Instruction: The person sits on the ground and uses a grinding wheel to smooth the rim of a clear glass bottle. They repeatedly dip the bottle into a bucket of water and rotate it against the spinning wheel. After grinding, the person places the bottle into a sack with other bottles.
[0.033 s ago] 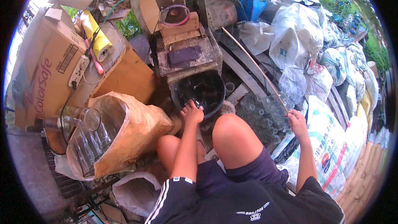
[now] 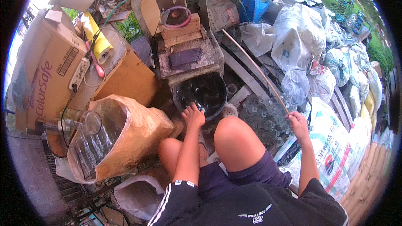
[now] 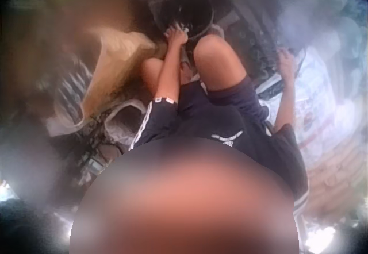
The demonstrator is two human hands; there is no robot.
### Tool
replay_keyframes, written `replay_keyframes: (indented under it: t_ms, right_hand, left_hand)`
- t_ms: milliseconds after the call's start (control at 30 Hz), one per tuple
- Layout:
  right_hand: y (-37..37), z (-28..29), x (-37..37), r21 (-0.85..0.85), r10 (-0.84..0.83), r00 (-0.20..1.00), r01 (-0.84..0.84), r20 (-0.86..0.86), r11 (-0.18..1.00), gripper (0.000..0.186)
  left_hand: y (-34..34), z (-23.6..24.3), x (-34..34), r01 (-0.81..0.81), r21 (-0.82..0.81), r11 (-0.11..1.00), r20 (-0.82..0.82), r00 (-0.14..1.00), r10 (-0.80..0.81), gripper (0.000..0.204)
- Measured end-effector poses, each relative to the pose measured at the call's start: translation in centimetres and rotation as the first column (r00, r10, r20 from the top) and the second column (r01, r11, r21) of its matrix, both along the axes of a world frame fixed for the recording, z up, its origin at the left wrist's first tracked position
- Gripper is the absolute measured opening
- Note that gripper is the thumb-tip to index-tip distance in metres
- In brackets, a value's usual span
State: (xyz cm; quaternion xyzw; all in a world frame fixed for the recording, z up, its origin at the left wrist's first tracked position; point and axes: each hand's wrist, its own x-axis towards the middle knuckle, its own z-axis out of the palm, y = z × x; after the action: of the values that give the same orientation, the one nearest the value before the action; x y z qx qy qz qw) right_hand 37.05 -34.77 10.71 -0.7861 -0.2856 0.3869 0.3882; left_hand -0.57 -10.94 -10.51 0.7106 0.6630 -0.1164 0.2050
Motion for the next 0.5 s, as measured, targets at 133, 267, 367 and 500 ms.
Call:
replay_keyframes:
  t_ms: [133, 267, 367, 500]
  right_hand:
    - [2.8, -2.7, -1.6, 0.065, 0.027, 0.979, -0.041, 0.200, 0.997, 0.020]
    - [7.9, -4.5, -3.7, 0.137, 0.035, 0.938, -0.087, 0.344, 0.987, 0.024]
    - [11.8, -5.2, -5.2, 0.129, 0.027, 0.928, -0.080, 0.371, 0.988, 0.024]
    - [16.0, -6.0, -6.3, 0.141, 0.019, 0.916, -0.082, 0.401, 0.987, 0.024]
  left_hand:
    - [0.2, 1.5, 0.2, 0.065, 0.064, 0.996, -0.060, 0.996, -0.061, 0.089]
    - [1.1, 2.3, 0.5, 0.115, 0.066, 0.991, -0.112, 0.988, -0.107, 0.095]
    - [1.3, 2.3, 0.6, 0.216, 0.069, 0.974, -0.193, 0.961, -0.199, 0.096]
    - [1.2, 2.3, 0.8, 0.231, 0.062, 0.971, -0.228, 0.950, -0.212, 0.096]
